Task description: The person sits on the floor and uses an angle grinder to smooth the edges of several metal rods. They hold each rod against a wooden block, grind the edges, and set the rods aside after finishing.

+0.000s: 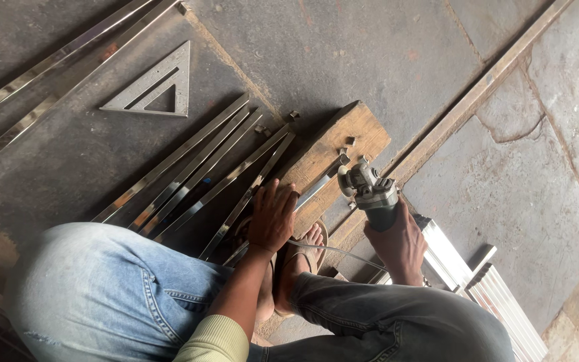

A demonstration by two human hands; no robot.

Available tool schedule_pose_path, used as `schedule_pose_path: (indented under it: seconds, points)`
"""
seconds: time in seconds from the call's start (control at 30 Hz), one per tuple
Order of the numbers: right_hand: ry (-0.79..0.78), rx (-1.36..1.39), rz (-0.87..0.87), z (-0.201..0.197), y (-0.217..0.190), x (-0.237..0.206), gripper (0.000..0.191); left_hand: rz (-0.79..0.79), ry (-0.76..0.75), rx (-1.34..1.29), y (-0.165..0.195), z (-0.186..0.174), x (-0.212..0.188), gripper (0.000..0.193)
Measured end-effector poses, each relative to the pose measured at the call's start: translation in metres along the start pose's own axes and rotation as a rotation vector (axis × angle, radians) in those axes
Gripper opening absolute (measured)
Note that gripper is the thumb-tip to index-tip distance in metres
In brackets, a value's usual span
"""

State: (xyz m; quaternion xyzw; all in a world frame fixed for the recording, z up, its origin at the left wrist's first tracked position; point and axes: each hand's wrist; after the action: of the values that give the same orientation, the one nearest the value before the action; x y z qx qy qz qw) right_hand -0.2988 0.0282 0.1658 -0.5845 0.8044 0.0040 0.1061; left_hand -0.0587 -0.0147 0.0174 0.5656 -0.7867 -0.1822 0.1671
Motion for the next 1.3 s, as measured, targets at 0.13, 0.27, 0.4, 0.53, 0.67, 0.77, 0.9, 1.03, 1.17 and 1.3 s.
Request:
schedule_pose_path:
  seconds: [0.13, 0.27, 0.4, 0.53, 0.67, 0.77, 0.9, 1.03, 1.17, 1.3]
  points:
    - [-0.094, 0.002, 0.065, -0.005, 0.0, 0.002, 0.086, 0.016, -0.007, 0.014, 0.0, 0.0, -0.002, 0.037]
    - [-0.076, -0.008, 0.047, -0.003, 0.0, 0.004, 0.089, 0.02, -0.015, 0.018, -0.001, 0.0, -0.001, 0.039]
    - [-0.084, 0.002, 0.055, -0.002, 0.001, 0.005, 0.086, 0.042, -0.003, 0.008, 0.001, 0.0, 0.0, 0.038]
    - [-0.132, 0.009, 0.154, -0.005, -0.001, 0.005, 0.087, 0.025, -0.019, -0.013, -0.001, -0.002, 0.001, 0.038]
    - [-0.096, 0.011, 0.172, -0.003, -0.007, -0.002, 0.086, 0.004, -0.002, -0.055, -0.006, -0.004, 0.0, 0.039]
    - [-0.091, 0.019, 0.169, 0.002, -0.007, -0.006, 0.087, 0.022, -0.008, -0.054, -0.008, -0.004, -0.001, 0.04]
    - [-0.067, 0.006, 0.121, 0.008, -0.001, -0.002, 0.087, 0.009, -0.035, -0.042, -0.006, 0.0, -0.002, 0.042]
    - [-0.027, -0.016, 0.046, 0.012, 0.008, 0.007, 0.087, 0.017, -0.03, -0.028, -0.008, 0.006, -0.004, 0.043]
    - [-0.067, 0.046, 0.109, 0.015, 0.015, 0.012, 0.084, 0.026, -0.01, -0.007, -0.009, 0.012, -0.005, 0.041]
    - [-0.034, 0.046, 0.092, 0.019, 0.018, 0.012, 0.084, 0.018, -0.031, -0.017, -0.01, 0.012, -0.006, 0.042]
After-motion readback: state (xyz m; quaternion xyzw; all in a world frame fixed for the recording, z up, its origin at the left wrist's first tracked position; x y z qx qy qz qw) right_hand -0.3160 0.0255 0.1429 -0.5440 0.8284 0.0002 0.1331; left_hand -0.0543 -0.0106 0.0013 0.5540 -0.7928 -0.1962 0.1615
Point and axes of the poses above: each hand's wrist, its own x-axis towards the middle knuckle, its own z-axis out of the palm, y = z × x, and after that the axes turned 11 degrees about -z, right-handed
